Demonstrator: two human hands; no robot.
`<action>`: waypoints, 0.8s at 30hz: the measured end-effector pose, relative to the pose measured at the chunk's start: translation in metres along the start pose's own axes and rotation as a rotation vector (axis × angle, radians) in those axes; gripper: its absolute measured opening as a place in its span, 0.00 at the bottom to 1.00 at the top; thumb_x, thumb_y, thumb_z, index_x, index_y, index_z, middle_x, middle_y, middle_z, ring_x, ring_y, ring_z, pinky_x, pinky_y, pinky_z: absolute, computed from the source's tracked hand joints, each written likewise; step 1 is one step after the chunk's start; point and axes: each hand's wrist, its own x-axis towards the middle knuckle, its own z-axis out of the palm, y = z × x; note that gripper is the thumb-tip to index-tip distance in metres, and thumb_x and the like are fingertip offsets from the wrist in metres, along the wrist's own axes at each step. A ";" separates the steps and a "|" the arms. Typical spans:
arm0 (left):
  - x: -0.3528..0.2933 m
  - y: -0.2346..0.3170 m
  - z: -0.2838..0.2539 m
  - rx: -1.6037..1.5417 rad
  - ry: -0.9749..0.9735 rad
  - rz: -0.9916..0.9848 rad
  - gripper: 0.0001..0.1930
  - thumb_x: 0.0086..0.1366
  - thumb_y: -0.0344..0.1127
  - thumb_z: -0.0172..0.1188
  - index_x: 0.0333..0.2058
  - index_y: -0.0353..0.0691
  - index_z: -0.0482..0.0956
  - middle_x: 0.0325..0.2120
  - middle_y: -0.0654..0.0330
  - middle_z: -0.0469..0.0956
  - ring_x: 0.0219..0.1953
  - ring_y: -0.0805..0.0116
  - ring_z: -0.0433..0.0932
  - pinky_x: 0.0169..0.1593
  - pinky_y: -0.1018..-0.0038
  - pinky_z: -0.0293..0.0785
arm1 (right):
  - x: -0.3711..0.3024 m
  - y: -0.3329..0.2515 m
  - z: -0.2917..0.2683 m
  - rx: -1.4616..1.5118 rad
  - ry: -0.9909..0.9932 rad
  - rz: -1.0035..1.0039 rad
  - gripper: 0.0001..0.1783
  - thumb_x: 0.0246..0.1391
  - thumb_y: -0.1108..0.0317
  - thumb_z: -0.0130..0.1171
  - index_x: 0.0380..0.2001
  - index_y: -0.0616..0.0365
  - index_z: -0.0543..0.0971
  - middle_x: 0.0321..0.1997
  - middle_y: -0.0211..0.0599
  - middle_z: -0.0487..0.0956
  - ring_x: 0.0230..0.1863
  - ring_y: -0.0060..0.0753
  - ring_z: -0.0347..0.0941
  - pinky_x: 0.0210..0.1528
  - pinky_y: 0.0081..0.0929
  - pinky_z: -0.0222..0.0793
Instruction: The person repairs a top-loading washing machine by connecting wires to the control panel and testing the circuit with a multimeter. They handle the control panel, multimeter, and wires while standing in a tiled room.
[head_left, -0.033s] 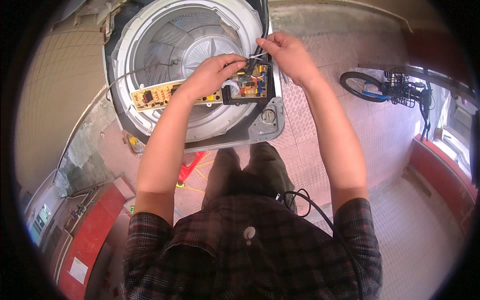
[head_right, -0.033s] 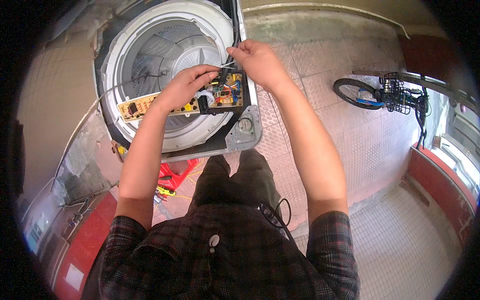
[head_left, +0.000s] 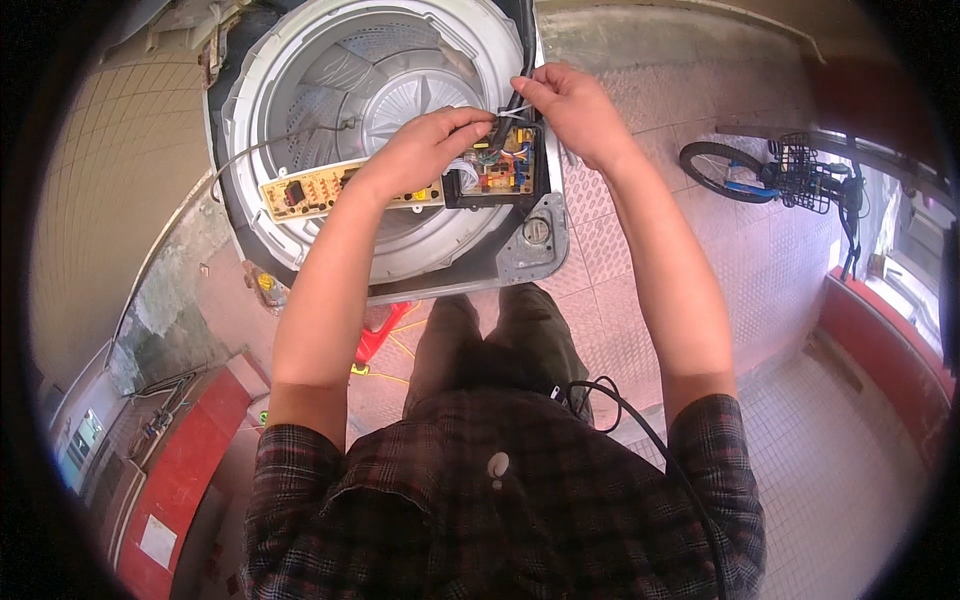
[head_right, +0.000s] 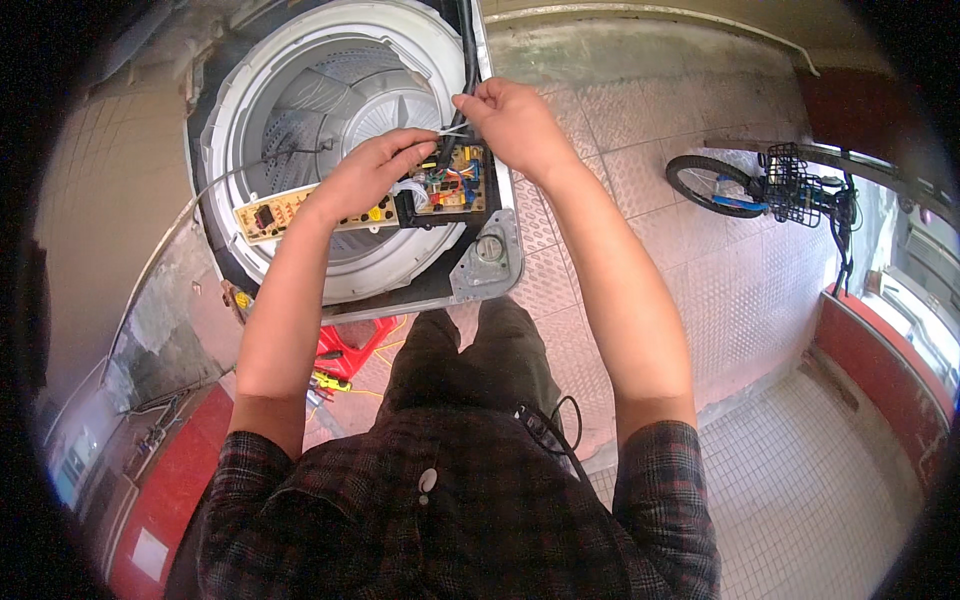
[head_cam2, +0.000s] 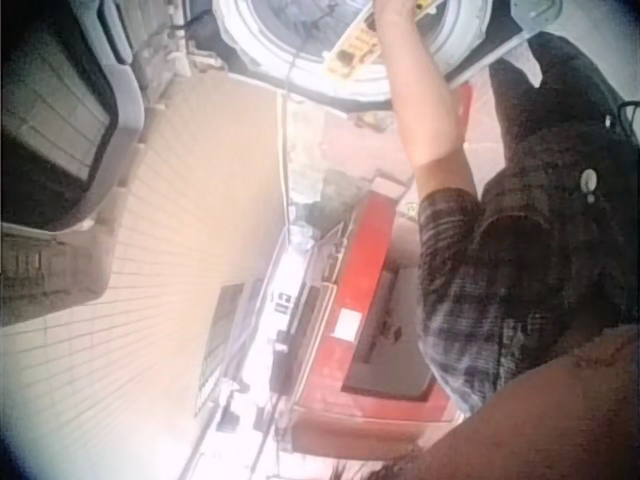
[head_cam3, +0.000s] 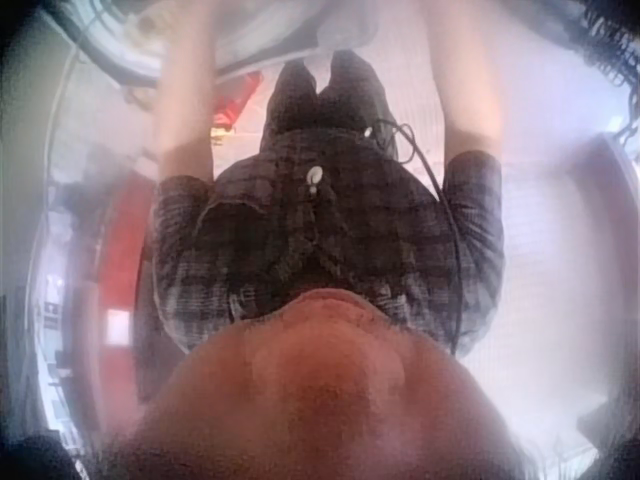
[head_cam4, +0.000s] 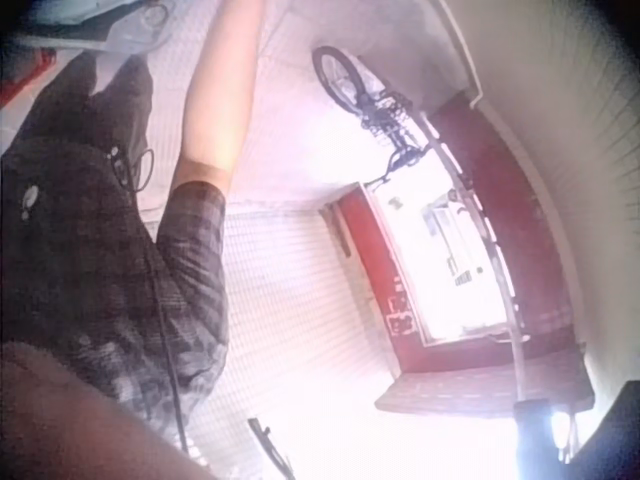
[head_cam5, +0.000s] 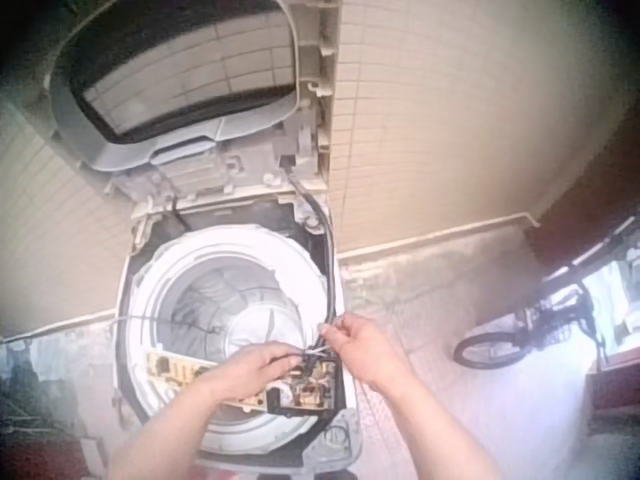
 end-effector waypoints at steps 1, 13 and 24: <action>0.000 0.002 0.000 -0.001 0.003 0.008 0.22 0.75 0.45 0.57 0.58 0.36 0.77 0.50 0.56 0.82 0.50 0.69 0.77 0.56 0.72 0.72 | 0.002 0.003 0.000 -0.003 0.011 -0.018 0.18 0.63 0.56 0.64 0.33 0.63 0.81 0.26 0.28 0.77 0.29 0.20 0.67 0.33 0.26 0.66; 0.036 0.004 -0.006 -0.174 -0.219 -0.085 0.20 0.73 0.46 0.60 0.49 0.33 0.82 0.40 0.64 0.84 0.42 0.79 0.78 0.50 0.77 0.74 | 0.004 0.004 -0.006 -0.162 0.050 -0.103 0.23 0.61 0.51 0.63 0.35 0.66 0.82 0.27 0.48 0.81 0.29 0.45 0.78 0.36 0.39 0.74; 0.034 -0.007 0.003 -0.343 -0.174 -0.044 0.14 0.73 0.36 0.60 0.50 0.33 0.82 0.41 0.64 0.84 0.42 0.81 0.79 0.49 0.79 0.75 | -0.044 -0.050 0.002 -0.662 -0.068 -0.230 0.19 0.66 0.56 0.54 0.36 0.65 0.80 0.34 0.56 0.83 0.40 0.59 0.81 0.46 0.50 0.76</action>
